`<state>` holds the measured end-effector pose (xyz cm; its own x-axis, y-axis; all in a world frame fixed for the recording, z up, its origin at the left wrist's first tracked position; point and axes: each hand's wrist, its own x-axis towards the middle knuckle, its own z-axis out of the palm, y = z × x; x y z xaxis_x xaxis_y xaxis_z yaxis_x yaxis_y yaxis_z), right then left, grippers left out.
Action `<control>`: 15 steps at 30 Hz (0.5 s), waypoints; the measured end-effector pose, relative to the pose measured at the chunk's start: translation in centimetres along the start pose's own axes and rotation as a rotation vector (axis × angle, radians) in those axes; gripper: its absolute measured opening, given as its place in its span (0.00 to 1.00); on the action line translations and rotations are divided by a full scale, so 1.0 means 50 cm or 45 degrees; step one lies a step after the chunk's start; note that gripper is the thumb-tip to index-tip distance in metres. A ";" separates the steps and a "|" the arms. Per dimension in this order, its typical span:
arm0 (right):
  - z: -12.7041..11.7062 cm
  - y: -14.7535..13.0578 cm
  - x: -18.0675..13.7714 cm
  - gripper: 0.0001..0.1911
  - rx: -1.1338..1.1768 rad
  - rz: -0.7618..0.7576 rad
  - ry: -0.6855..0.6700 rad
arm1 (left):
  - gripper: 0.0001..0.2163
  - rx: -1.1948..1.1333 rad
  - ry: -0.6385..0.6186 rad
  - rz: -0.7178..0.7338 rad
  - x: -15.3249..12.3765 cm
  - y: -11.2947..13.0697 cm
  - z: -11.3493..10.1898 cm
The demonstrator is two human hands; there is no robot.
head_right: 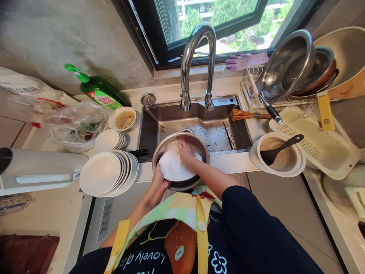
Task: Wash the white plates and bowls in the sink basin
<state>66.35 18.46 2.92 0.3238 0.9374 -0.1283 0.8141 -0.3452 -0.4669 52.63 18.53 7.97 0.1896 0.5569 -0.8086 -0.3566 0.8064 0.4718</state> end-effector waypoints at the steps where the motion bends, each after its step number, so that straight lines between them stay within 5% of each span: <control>1: 0.007 -0.002 0.004 0.21 0.054 -0.080 -0.016 | 0.22 -0.006 0.005 -0.005 0.000 0.001 0.004; 10: 0.025 -0.044 -0.011 0.25 0.418 -0.544 -0.265 | 0.22 0.051 0.061 0.003 0.014 -0.003 0.002; 15: 0.003 -0.062 -0.073 0.17 0.427 -0.567 -0.359 | 0.24 0.036 -0.011 -0.076 0.030 -0.014 -0.008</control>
<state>62.56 16.11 4.71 -0.1887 0.9800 -0.0626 0.6311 0.0722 -0.7724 52.78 18.73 6.29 0.2177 0.5094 -0.8326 -0.3184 0.8434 0.4328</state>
